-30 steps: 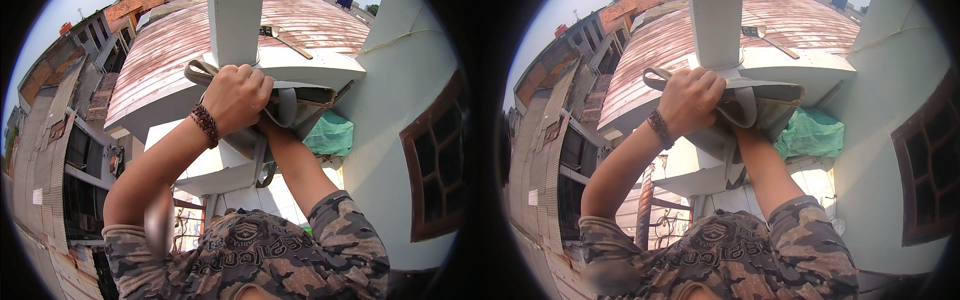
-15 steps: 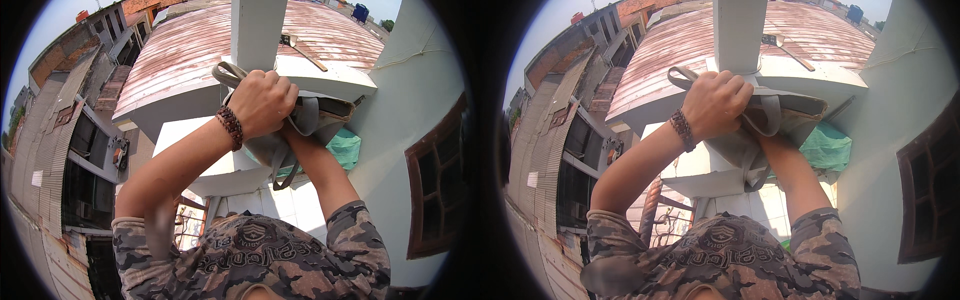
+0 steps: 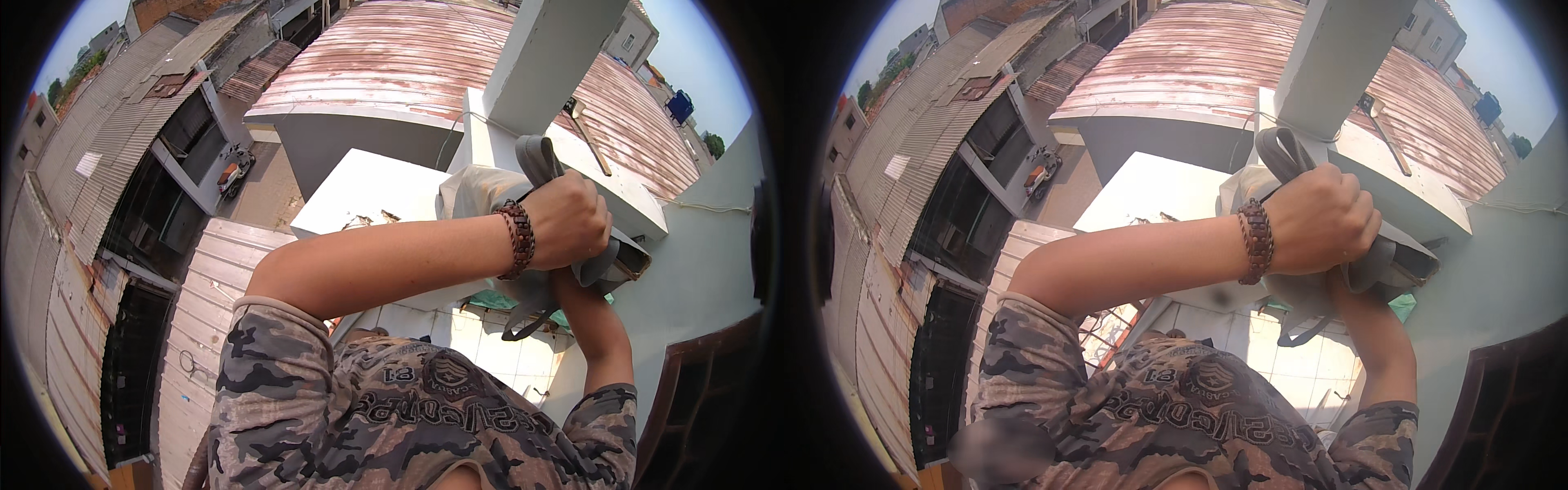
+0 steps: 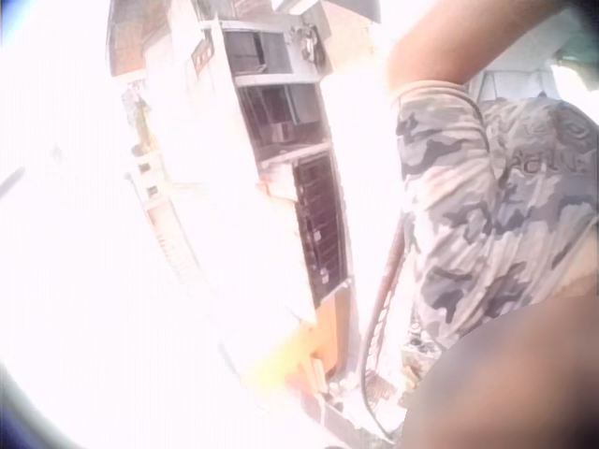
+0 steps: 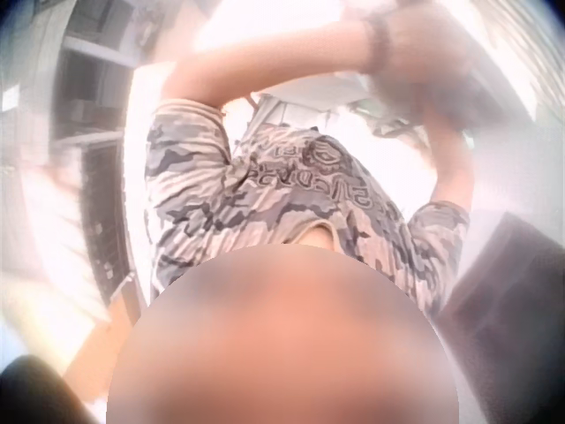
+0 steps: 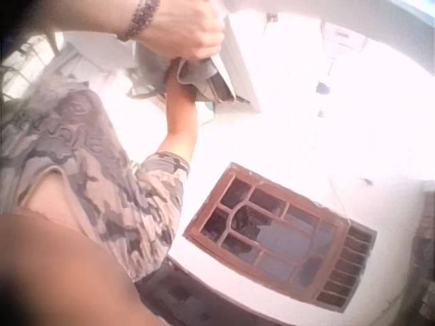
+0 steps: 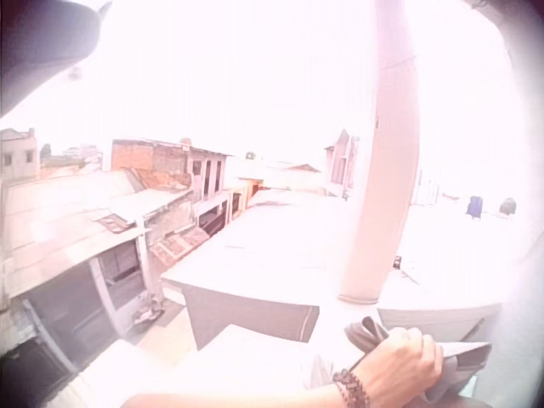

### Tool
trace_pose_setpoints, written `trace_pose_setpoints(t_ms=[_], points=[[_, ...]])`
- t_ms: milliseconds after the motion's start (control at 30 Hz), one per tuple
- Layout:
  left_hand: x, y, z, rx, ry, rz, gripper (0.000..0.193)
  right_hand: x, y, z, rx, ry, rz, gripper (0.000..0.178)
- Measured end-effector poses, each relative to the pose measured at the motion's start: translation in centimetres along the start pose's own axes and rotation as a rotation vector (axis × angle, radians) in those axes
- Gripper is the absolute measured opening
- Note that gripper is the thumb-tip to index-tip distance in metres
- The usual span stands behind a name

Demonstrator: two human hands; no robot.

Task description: The person sits on a tiled floor and uses a metal file to shape a wooden stick. They then retrieve a metal strap and use pliers to attach it to the stick, followed by further filing of the joint.

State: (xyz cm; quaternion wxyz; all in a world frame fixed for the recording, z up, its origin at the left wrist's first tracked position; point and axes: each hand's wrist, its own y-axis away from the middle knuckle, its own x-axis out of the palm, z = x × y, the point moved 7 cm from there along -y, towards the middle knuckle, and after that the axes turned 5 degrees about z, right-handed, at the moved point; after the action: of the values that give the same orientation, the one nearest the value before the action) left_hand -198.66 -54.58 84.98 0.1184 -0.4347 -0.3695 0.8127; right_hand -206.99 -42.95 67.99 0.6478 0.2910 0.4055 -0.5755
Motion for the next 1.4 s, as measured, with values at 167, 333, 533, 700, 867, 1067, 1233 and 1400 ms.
trace_pose_setpoints(t_ms=[167, 333, 533, 700, 867, 1067, 1233, 1400], points=[[0.7, 0.5, 0.4, -0.022, 0.038, 0.036, 0.01, 0.8, 2.3, 0.3, 0.021, 0.086, 0.046, 0.052], [2.6, 1.6, -1.0, -0.04, 0.059, 0.107, 0.008, 2.3, 4.3, 3.5, -0.047, 0.117, 0.159, 0.053], [2.5, 1.6, 0.5, -0.122, 0.15, 0.187, 0.027, 4.6, 6.4, 3.0, -0.149, 0.0, 0.019, 0.045], [2.1, 1.7, -0.5, -0.167, 0.14, 0.246, 0.023, 3.2, 9.4, 3.6, -0.144, -0.024, -0.195, 0.041], [1.9, 1.4, -0.1, -0.239, 0.121, 0.257, 0.021, 7.2, 9.3, 2.3, -0.133, 0.053, -0.029, 0.042], [1.8, 1.8, 0.9, -0.232, 0.105, 0.221, 0.018, 6.6, 6.8, 4.2, 0.066, 0.299, 0.085, 0.031], [1.5, 1.7, -0.6, -0.12, 0.054, 0.174, 0.019, 6.5, 5.0, 4.6, 0.091, 0.25, 0.168, 0.03], [0.9, 1.3, -1.6, 0.065, 0.039, 0.13, 0.024, 3.5, 4.1, 5.9, -0.048, 0.067, -0.133, 0.032]])
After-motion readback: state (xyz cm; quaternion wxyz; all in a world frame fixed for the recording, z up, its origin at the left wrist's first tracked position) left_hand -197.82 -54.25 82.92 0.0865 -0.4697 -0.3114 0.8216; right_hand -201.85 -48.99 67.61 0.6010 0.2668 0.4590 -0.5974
